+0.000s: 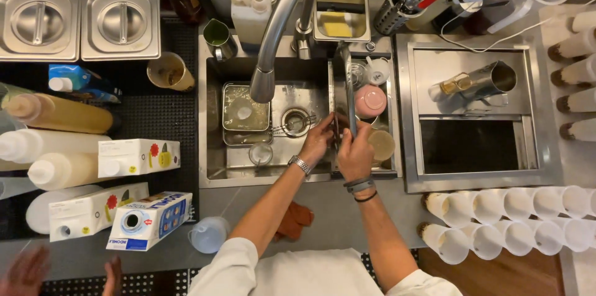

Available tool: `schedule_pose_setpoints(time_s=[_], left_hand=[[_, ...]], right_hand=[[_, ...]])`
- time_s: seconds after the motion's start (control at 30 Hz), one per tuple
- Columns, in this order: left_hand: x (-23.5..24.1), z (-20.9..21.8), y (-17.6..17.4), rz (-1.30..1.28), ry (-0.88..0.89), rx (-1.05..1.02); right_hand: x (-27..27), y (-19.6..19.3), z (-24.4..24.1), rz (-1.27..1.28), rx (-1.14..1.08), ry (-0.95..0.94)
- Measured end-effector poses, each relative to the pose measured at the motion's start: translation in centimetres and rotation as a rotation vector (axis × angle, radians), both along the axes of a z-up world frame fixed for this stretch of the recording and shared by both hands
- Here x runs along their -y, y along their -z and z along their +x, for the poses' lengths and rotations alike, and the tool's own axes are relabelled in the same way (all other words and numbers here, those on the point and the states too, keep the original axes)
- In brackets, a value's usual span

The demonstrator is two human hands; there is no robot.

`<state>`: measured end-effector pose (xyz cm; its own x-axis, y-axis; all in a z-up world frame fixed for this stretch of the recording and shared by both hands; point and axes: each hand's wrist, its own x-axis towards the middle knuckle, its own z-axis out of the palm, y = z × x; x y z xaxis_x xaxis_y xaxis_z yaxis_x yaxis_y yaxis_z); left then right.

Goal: The person washes various items in a sink, including a metal strainer, a brown cup, a small glass, and a metal tray. They use a sponge and running water to clean each item, rinsing them thoroughly before placing them aside.

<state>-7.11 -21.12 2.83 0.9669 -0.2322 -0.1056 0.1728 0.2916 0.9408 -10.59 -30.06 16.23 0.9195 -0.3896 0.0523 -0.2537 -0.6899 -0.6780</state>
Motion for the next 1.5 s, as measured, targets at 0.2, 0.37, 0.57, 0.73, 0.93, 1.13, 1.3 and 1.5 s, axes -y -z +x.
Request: schedule_pose_setpoints(time_s=[0.2, 0.37, 0.57, 0.73, 0.93, 1.13, 1.3, 1.5], left_hand=[[0.6, 0.3, 1.6, 0.129, 0.024, 0.128], [1.1, -0.5, 3.9, 0.184, -0.036, 0.201], [0.3, -0.3, 4.5, 0.245, -0.045, 0.249], [-0.7, 0.3, 3.5, 0.281, -0.009, 0.235], [-1.8, 1.3, 2.4, 0.330, 0.022, 0.206], [-1.5, 2.5, 1.1, 0.372, 0.054, 0.178], [-0.8, 1.9, 0.1, 0.413, 0.080, 0.148], [-1.4, 1.9, -2.6, 0.576, 0.093, 0.256]], right_hand=[[-1.1, -2.8, 0.5, 0.006, 0.001, 0.017], [-2.0, 0.2, 1.7, -0.050, -0.044, -0.023], [-4.3, 1.1, 2.5, -0.131, -0.135, -0.043], [-4.6, 8.1, 3.0, -0.258, 0.148, -0.051], [-4.5, 7.2, 3.3, -0.430, 0.285, -0.045], [-3.3, 8.3, 3.9, -0.256, 0.208, -0.042], [-2.7, 6.6, 3.7, -0.363, 0.150, -0.047], [-0.3, 8.7, 2.8, -0.285, 0.237, -0.139]])
